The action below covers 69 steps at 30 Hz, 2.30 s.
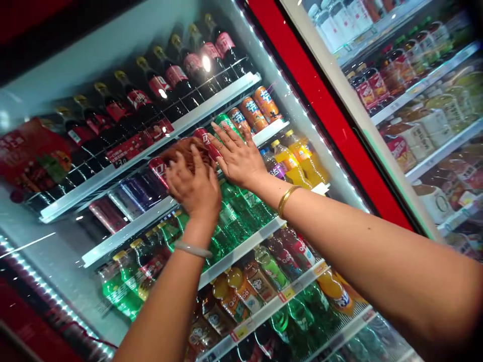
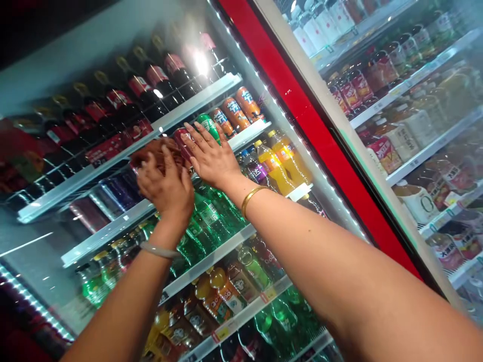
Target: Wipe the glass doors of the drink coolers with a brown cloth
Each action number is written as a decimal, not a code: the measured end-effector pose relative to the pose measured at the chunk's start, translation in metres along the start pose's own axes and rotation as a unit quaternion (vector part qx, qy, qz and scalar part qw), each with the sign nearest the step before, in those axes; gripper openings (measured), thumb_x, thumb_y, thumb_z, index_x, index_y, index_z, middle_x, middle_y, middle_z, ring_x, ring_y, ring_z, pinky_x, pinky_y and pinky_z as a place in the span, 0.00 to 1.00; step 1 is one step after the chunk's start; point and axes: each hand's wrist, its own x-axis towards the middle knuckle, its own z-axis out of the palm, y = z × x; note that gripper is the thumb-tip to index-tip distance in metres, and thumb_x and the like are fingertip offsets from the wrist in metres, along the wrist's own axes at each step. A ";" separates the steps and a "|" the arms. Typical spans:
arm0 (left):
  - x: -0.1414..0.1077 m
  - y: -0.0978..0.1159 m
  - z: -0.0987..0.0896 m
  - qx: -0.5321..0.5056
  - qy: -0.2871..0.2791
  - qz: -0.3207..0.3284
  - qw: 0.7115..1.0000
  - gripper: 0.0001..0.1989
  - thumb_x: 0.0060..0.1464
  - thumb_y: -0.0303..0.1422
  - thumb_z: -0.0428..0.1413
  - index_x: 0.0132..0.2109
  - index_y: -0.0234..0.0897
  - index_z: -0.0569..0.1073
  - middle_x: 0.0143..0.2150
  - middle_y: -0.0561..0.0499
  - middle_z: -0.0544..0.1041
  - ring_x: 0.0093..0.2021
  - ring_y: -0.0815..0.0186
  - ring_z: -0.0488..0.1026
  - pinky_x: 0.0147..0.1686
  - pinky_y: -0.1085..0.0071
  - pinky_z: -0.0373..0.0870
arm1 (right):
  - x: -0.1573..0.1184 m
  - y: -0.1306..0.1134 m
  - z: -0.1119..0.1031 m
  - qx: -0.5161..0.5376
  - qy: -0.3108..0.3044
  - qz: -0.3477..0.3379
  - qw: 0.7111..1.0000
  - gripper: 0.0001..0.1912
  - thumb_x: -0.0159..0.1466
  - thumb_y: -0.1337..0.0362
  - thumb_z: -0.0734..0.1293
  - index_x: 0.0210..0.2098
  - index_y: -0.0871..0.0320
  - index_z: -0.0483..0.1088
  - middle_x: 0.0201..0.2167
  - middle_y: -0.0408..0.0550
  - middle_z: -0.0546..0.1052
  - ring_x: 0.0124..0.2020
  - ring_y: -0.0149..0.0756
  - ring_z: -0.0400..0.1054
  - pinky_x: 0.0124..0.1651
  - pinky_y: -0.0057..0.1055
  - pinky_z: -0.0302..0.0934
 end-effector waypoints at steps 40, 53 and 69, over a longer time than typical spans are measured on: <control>0.025 0.045 0.020 -0.007 0.014 0.108 0.994 0.29 0.67 0.38 0.52 0.73 0.42 0.66 0.69 0.30 0.69 0.63 0.37 0.68 0.62 0.35 0.61 | 0.013 0.057 -0.035 0.033 -0.034 -0.013 0.999 0.30 0.74 0.62 0.52 0.74 0.58 0.57 0.77 0.47 0.54 0.78 0.40 0.46 0.81 0.54 0.29; 0.034 0.031 0.013 -0.011 -0.028 0.183 0.983 0.29 0.67 0.34 0.53 0.73 0.46 0.65 0.70 0.34 0.69 0.63 0.42 0.69 0.64 0.41 0.61 | 0.013 0.059 -0.036 0.021 -0.043 -0.008 0.999 0.31 0.72 0.64 0.54 0.73 0.57 0.59 0.77 0.46 0.54 0.78 0.40 0.47 0.81 0.54 0.34; 0.046 0.038 0.021 0.010 -0.025 0.257 0.966 0.27 0.69 0.36 0.50 0.73 0.43 0.66 0.70 0.35 0.71 0.61 0.45 0.72 0.61 0.46 0.65 | 0.020 0.106 -0.058 0.009 -0.111 -0.099 0.989 0.32 0.74 0.58 0.51 0.75 0.59 0.52 0.78 0.45 0.49 0.79 0.35 0.42 0.81 0.46 0.30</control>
